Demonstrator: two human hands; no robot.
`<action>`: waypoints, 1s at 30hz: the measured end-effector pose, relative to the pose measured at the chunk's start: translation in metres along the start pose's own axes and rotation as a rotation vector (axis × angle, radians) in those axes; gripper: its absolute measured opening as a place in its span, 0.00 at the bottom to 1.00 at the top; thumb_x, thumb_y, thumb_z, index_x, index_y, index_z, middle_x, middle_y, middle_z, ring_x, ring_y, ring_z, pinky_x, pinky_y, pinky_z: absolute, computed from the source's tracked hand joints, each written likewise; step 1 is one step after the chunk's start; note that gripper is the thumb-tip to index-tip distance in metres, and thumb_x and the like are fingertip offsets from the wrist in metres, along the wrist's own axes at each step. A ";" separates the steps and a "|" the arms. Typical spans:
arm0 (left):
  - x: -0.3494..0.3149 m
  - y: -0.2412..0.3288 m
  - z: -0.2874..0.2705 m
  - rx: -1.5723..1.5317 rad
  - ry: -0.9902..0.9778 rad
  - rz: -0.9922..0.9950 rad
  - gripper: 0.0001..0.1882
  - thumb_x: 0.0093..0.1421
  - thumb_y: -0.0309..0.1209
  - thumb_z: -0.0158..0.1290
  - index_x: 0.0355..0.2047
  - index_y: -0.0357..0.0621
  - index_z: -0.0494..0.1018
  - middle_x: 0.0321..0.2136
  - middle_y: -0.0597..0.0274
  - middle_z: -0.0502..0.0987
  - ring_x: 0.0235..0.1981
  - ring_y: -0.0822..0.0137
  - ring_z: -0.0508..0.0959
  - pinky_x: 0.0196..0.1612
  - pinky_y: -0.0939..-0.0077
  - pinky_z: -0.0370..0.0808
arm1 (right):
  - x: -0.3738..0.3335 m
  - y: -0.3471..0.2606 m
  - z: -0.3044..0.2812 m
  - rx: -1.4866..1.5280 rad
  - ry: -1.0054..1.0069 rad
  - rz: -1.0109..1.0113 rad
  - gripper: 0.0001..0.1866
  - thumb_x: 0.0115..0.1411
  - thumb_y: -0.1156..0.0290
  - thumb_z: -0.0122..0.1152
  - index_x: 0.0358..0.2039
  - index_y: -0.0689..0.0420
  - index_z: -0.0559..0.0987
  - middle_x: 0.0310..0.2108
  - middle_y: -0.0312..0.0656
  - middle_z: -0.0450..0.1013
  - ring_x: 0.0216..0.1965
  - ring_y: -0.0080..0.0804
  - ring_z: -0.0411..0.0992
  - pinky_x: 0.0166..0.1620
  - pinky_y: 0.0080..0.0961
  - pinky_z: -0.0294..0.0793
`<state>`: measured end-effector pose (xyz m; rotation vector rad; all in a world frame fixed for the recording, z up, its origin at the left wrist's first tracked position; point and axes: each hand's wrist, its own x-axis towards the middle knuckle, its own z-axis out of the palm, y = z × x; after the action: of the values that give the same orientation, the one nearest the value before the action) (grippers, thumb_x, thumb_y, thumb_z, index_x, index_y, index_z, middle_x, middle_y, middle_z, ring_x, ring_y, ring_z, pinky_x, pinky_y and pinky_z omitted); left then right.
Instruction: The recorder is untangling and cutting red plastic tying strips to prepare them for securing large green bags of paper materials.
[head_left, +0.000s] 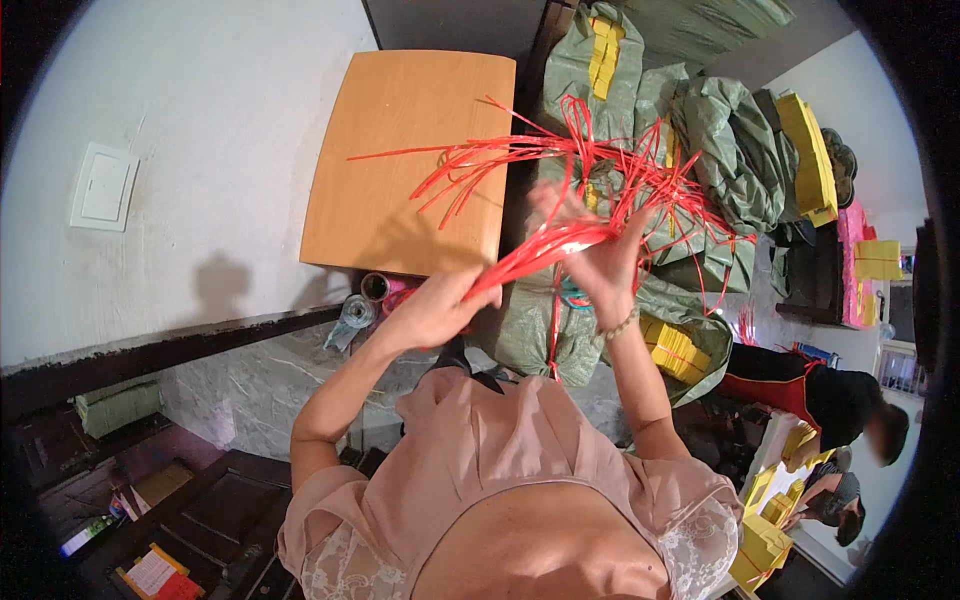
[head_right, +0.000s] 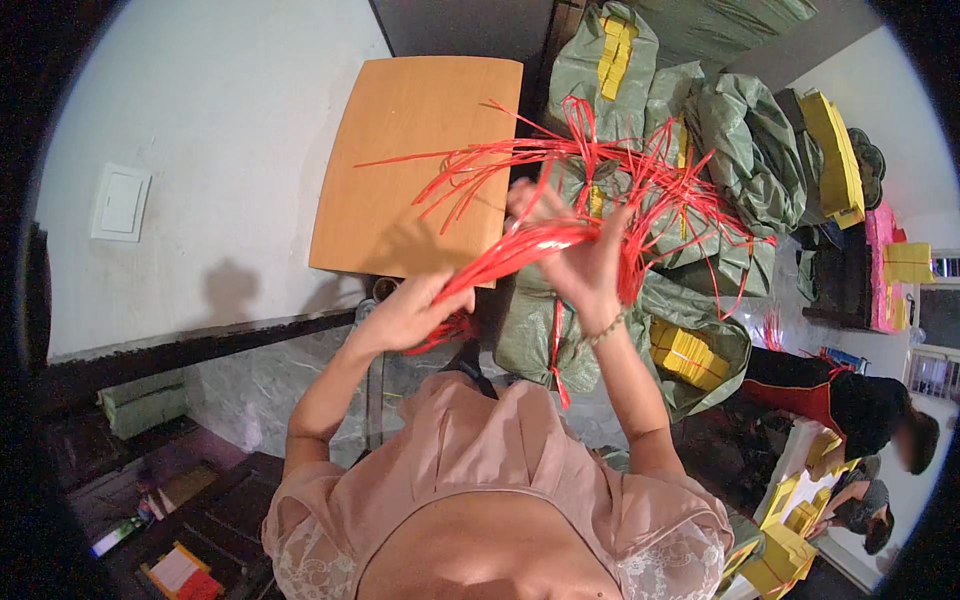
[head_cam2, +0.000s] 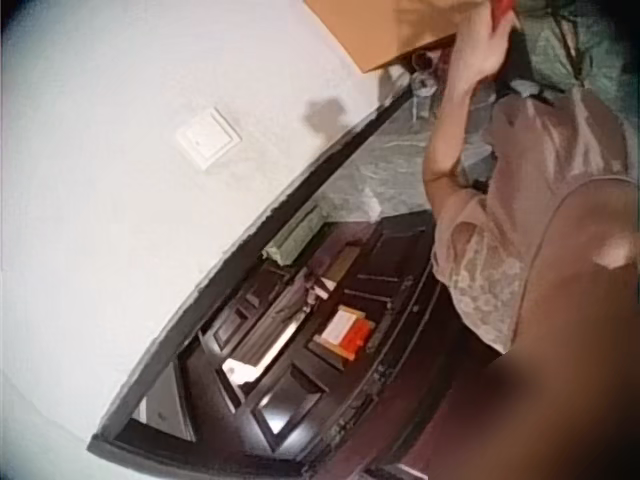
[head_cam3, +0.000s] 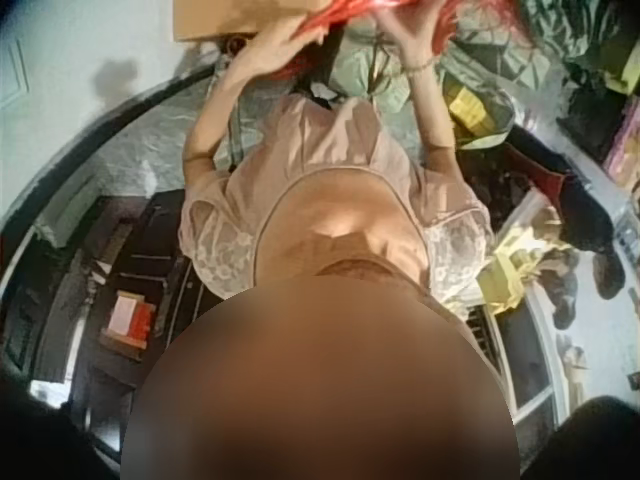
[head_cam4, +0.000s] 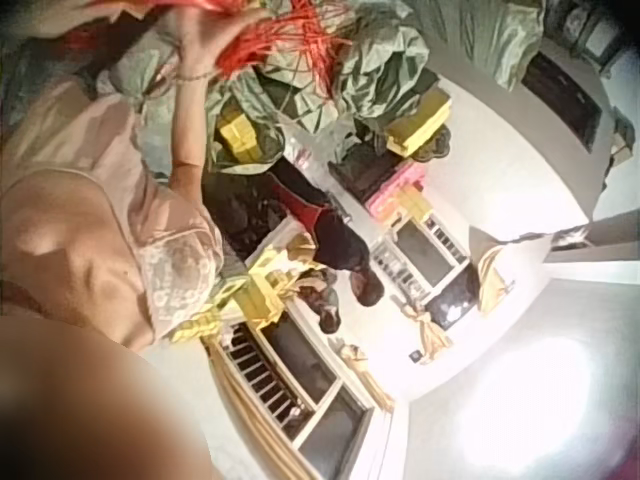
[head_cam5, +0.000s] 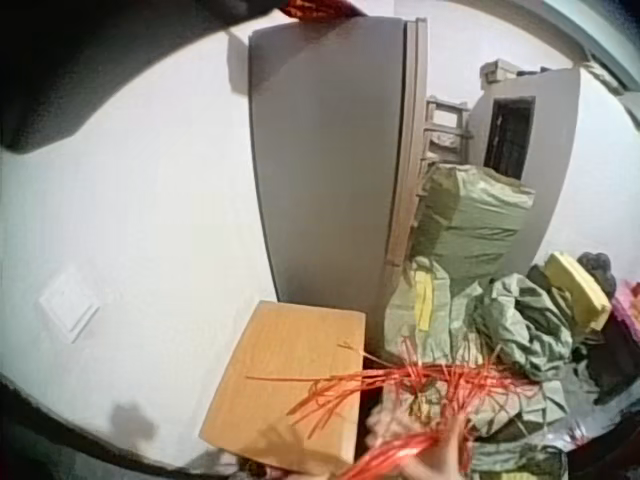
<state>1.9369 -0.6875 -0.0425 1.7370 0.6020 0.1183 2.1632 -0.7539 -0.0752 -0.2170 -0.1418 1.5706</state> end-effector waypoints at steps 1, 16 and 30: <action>-0.006 -0.003 -0.001 0.035 -0.018 0.028 0.12 0.61 0.33 0.42 0.29 0.36 0.67 0.21 0.59 0.70 0.25 0.69 0.71 0.32 0.75 0.68 | 0.010 -0.017 -0.007 0.103 0.040 -0.098 0.39 0.47 0.45 0.59 0.49 0.65 0.63 0.46 0.43 0.65 0.50 0.34 0.63 0.55 0.34 0.60; -0.088 -0.048 -0.121 -0.591 0.485 -0.226 0.13 0.63 0.40 0.43 0.29 0.45 0.66 0.12 0.80 0.53 0.10 0.85 0.50 0.13 0.88 0.47 | 0.251 -0.110 0.144 -0.624 -0.038 -0.089 0.05 0.59 0.74 0.49 0.28 0.62 0.67 0.19 0.34 0.62 0.24 0.23 0.62 0.36 0.21 0.67; -0.040 -0.063 -0.192 -0.710 0.638 -0.062 0.13 0.62 0.40 0.44 0.30 0.42 0.66 0.12 0.79 0.53 0.10 0.85 0.51 0.12 0.88 0.47 | 0.417 -0.065 0.181 -0.766 -0.104 -0.061 0.09 0.62 0.68 0.43 0.38 0.59 0.68 0.22 0.34 0.61 0.22 0.25 0.62 0.30 0.24 0.67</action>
<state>1.8067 -0.5285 -0.0410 0.9666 0.9332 0.7680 2.1845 -0.3284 0.0960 -0.7192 -0.8259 1.4046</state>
